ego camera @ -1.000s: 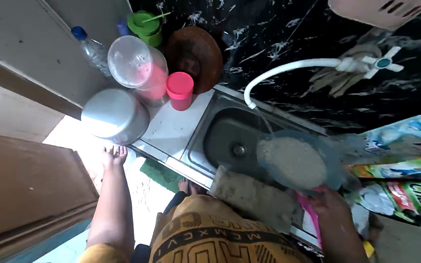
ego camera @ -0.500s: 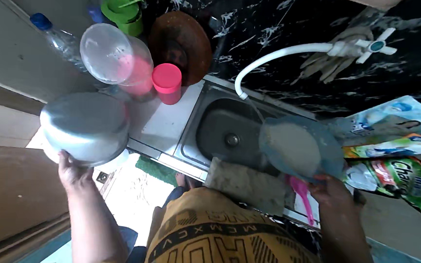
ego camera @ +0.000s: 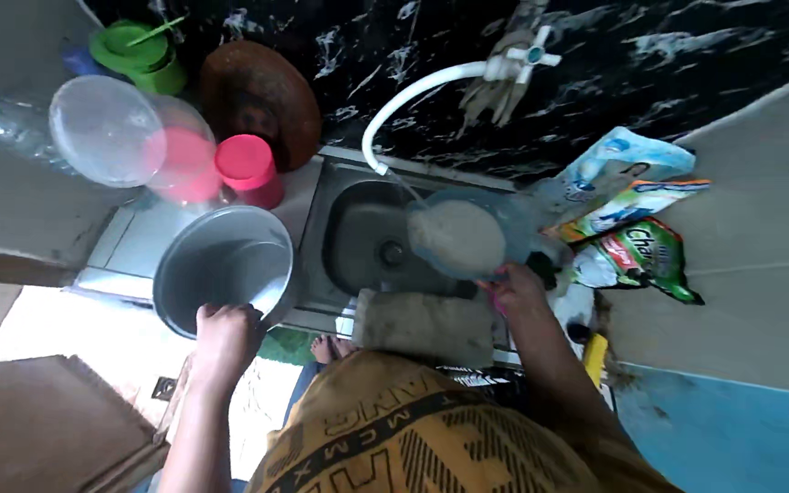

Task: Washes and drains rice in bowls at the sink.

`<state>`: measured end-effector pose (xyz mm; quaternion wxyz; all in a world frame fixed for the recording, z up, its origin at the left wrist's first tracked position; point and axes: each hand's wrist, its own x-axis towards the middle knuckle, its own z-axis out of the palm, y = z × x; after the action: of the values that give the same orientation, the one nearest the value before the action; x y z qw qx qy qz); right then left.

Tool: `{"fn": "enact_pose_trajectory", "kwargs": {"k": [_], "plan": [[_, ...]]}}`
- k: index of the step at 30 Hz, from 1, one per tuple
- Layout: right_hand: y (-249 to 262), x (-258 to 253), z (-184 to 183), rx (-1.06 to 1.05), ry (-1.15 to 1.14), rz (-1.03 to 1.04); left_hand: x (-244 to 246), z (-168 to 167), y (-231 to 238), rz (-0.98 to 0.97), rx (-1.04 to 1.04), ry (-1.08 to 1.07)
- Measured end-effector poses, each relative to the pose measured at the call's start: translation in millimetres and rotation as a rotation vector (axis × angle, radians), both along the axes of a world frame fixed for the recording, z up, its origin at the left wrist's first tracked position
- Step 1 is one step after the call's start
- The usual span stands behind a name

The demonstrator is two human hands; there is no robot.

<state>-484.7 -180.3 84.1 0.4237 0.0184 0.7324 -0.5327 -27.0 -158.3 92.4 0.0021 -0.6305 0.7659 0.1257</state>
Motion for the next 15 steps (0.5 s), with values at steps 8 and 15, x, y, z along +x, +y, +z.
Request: {"fn": "enact_pose_trajectory", "kwargs": {"k": [8,15], "plan": [[14,-10,-2,-0.019,-0.036,-0.009,-21,-31,-8,-0.006,-0.043,-0.087],[3,1,-7,0.022,0.006,0.036,-24,-43,-5,0.01,-0.05,-0.147]]}}
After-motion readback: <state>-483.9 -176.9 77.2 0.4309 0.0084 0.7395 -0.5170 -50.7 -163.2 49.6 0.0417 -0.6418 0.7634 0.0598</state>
